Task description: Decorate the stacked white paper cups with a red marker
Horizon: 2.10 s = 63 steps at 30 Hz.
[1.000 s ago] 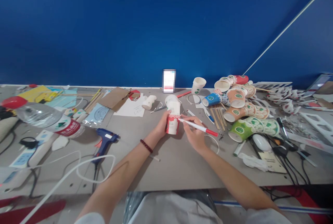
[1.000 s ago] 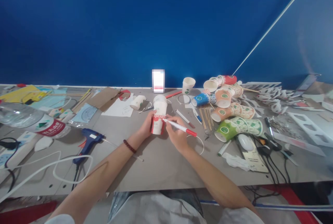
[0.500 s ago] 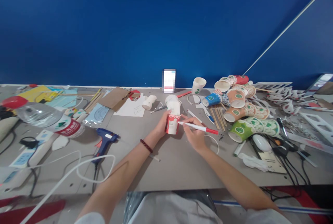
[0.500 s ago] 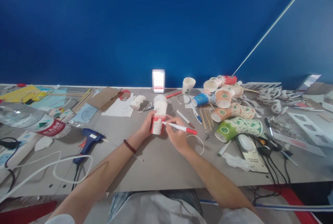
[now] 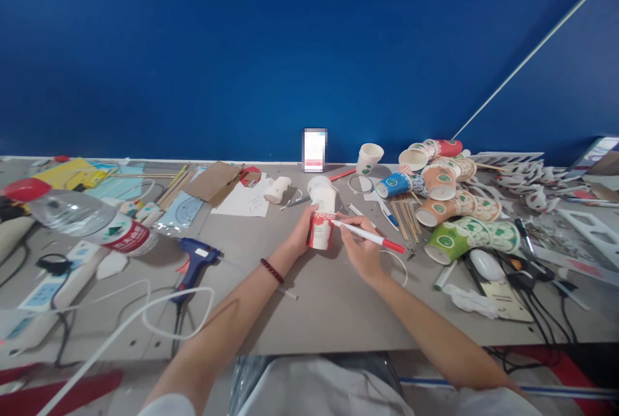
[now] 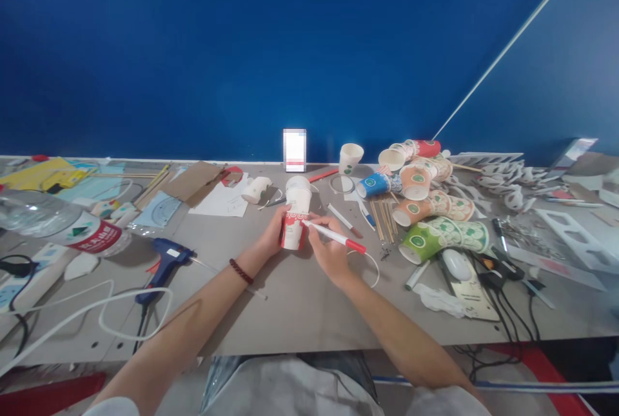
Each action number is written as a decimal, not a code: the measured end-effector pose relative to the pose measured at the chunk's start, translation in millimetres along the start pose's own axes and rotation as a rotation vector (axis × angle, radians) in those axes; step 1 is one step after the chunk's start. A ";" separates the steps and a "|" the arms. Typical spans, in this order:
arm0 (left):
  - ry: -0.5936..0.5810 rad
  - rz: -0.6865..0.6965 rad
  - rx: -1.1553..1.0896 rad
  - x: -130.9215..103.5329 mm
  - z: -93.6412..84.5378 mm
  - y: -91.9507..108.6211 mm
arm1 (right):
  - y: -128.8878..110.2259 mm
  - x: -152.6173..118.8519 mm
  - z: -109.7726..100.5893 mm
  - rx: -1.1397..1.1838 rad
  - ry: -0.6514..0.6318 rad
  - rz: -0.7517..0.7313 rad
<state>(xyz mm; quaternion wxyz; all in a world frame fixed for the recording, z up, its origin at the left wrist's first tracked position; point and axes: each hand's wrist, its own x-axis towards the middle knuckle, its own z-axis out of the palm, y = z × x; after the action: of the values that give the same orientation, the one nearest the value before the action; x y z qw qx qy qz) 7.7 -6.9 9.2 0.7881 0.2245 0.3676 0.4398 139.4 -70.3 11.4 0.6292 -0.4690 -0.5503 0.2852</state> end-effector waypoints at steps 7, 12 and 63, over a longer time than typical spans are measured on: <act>-0.002 -0.016 0.022 -1.1 -1.0 -0.1 | 1.8 -0.1 -0.7 -0.043 -0.022 -0.029; 0.009 0.005 0.019 0.0 -0.9 -0.9 | 0.8 -0.1 0.2 -0.010 -0.006 -0.009; 0.005 0.033 0.021 0.6 -1.7 -2.2 | -3.3 -1.2 0.5 -0.072 -0.031 -0.025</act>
<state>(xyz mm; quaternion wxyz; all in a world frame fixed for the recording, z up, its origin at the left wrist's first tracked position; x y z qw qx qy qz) 7.7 -7.4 6.4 0.7774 0.2380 0.3703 0.4494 138.1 -72.5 13.8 0.6069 -0.4800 -0.5755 0.2646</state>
